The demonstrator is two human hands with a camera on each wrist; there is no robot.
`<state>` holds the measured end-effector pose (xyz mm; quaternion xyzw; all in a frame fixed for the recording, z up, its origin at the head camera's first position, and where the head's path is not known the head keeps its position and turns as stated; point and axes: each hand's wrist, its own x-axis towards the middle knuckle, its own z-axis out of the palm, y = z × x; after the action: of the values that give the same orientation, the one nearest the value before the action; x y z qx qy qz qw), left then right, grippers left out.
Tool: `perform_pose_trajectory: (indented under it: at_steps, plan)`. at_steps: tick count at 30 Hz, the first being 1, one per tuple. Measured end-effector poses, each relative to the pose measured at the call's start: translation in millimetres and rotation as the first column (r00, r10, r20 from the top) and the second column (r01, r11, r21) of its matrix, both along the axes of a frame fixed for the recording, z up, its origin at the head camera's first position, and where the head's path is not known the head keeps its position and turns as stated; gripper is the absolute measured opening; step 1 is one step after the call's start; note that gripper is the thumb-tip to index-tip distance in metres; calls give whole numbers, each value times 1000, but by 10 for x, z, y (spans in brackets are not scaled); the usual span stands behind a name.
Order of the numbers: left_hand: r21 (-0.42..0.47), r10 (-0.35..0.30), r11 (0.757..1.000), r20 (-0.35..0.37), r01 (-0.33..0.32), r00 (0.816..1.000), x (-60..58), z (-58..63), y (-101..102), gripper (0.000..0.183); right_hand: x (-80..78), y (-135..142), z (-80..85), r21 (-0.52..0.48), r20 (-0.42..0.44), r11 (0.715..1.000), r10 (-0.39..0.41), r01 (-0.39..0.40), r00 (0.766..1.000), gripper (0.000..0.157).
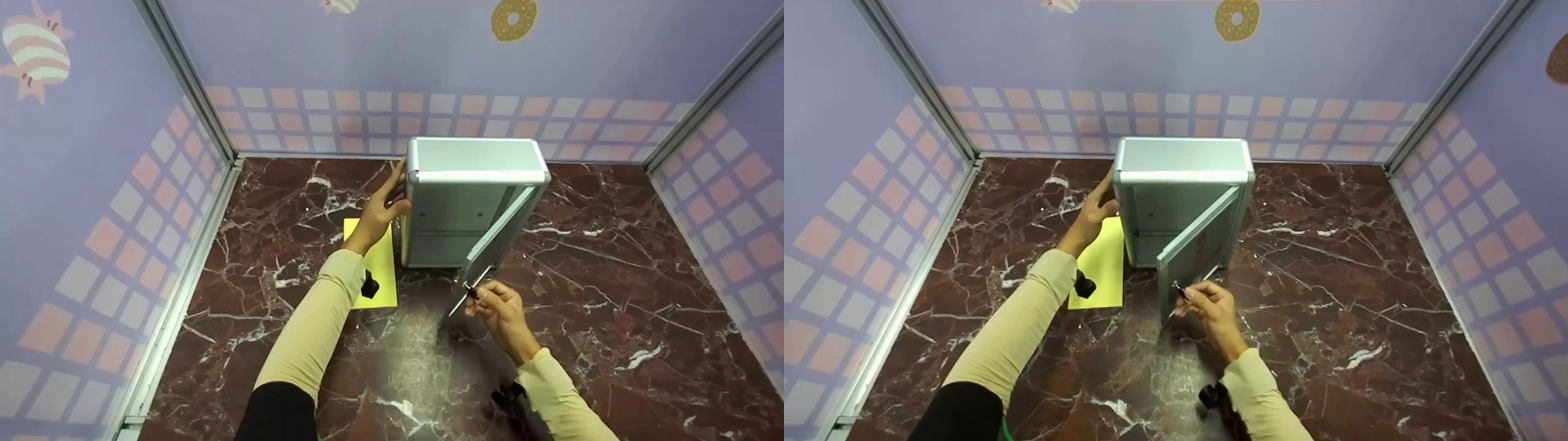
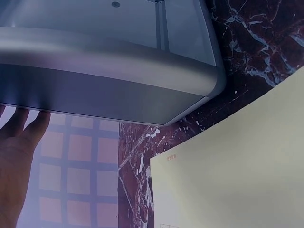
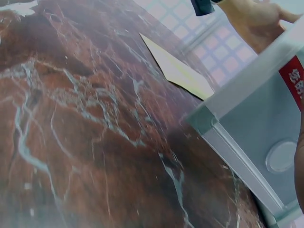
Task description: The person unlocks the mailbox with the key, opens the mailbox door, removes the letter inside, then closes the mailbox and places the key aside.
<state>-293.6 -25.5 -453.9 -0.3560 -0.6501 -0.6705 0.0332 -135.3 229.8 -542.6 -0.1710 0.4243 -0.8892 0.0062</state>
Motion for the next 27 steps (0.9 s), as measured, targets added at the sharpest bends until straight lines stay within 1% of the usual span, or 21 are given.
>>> perform_pose_trajectory:
  at_steps: [4, 11, 16, 22, 27]
  plan:
    - [-11, 3, 1000, -4, -3, 1000, 21, 8, 18, 104, -16, -59, -7, -5, -2, 1000, -29, 29, 1000, 21]
    - [-19, 33, 999, -8, -33, 999, 13, 11, 35, 105, -66, -196, 13, -30, 9, 996, -84, 84, 996, 20]
    - [-27, 31, 999, 2, -31, 1000, 14, 7, 31, 106, -113, -298, 21, -37, 29, 993, -108, 110, 994, 19]
    - [-13, 20, 1000, -4, -20, 1000, 1, 17, 44, 104, -181, -381, 37, -52, 37, 991, -123, 125, 992, 7]
    - [-3, 13, 1000, 1, -13, 1000, 21, 27, 31, 106, -219, -460, 64, -46, 39, 988, -146, 148, 989, 8]
